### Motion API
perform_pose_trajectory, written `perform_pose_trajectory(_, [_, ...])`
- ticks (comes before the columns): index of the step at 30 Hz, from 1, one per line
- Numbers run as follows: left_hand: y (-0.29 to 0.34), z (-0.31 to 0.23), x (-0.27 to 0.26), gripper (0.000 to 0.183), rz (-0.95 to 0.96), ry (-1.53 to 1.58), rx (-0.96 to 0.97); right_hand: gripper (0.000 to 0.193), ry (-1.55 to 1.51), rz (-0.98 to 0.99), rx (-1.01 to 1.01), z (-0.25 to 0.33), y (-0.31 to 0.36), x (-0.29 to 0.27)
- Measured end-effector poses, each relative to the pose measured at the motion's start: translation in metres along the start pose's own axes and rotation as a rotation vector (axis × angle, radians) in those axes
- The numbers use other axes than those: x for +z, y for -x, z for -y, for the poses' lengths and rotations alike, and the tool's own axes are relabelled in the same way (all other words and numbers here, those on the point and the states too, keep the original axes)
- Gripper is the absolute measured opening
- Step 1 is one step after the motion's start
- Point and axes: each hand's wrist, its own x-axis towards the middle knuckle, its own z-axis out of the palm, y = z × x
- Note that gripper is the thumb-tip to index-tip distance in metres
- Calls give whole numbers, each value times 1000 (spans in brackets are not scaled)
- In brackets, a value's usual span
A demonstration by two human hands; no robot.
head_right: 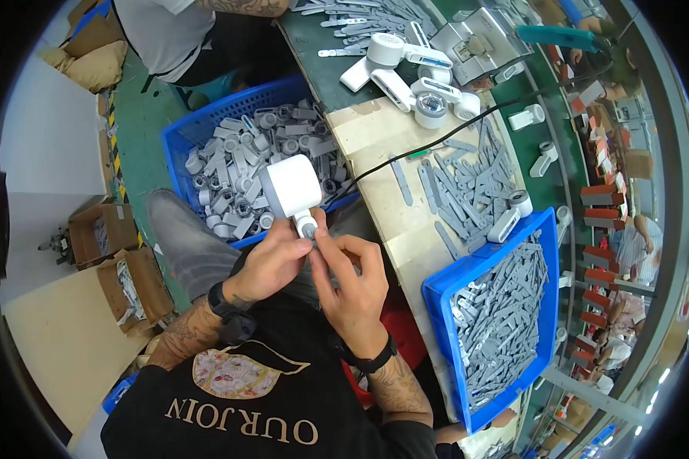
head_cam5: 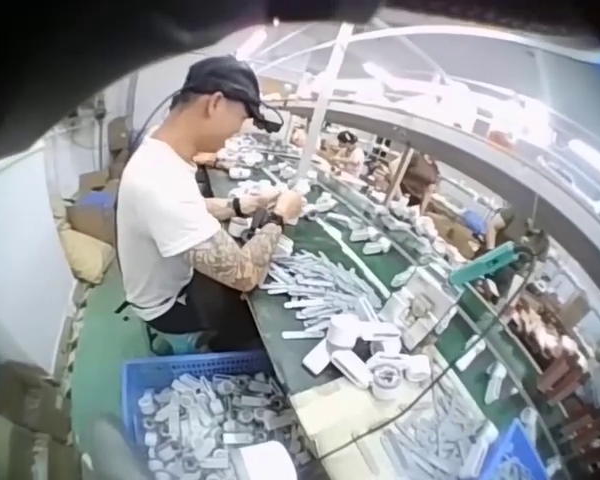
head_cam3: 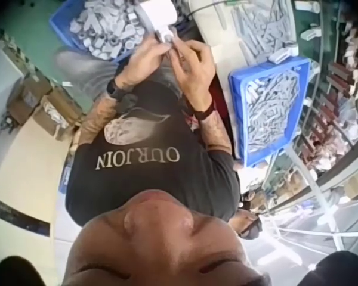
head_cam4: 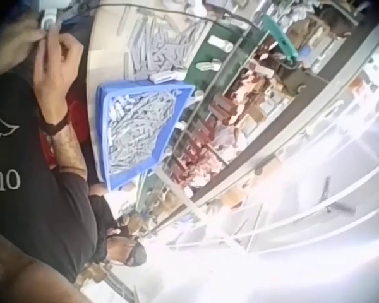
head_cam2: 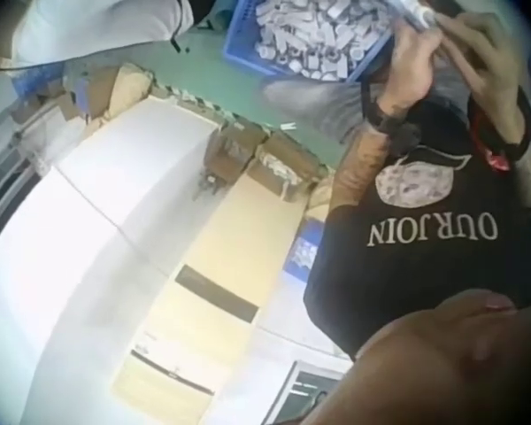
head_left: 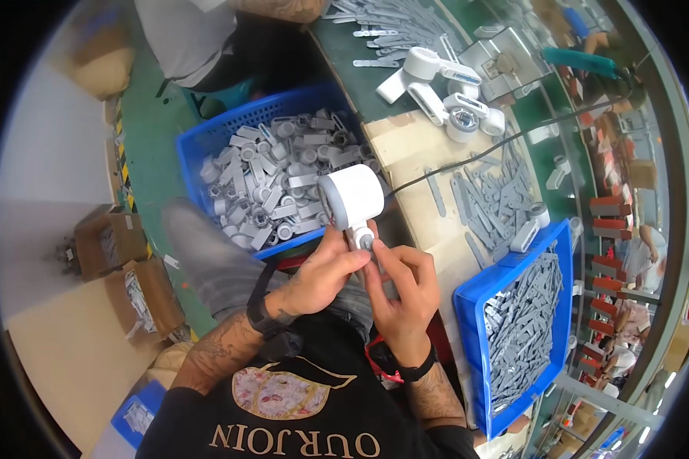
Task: The person assembles handheld fans by fitting a handle onto a fan body and pressing a small button into the side. After testing the folding mechanism, the person places the completed fan on the workbench and repeats the process.
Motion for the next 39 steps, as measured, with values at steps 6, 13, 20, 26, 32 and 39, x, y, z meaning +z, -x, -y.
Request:
perform_pose_trajectory(6, [-2,-6,-7,42,91,-60,-13,45,55,-6,-67,2,-1,0])
perform_pose_trajectory(13, [-4,-2,-4,45,78,-174,45,44,18,22,-27,-4,4,-3])
perform_pose_trajectory(20, [16,-12,-6,46,253,-302,-28,72,-853,286,476,-2,-11,-17])
perform_pose_trajectory(26, [21,-14,0,39,347,-498,1,65,-1014,366,631,-3,-9,-29])
perform_pose_trajectory(32, [18,-13,-3,50,275,-492,-40,59,-882,449,581,-16,-18,-32])
perform_pose_trajectory(39, [8,-25,-33,59,58,-258,-38,22,217,307,194,-134,-109,-92])
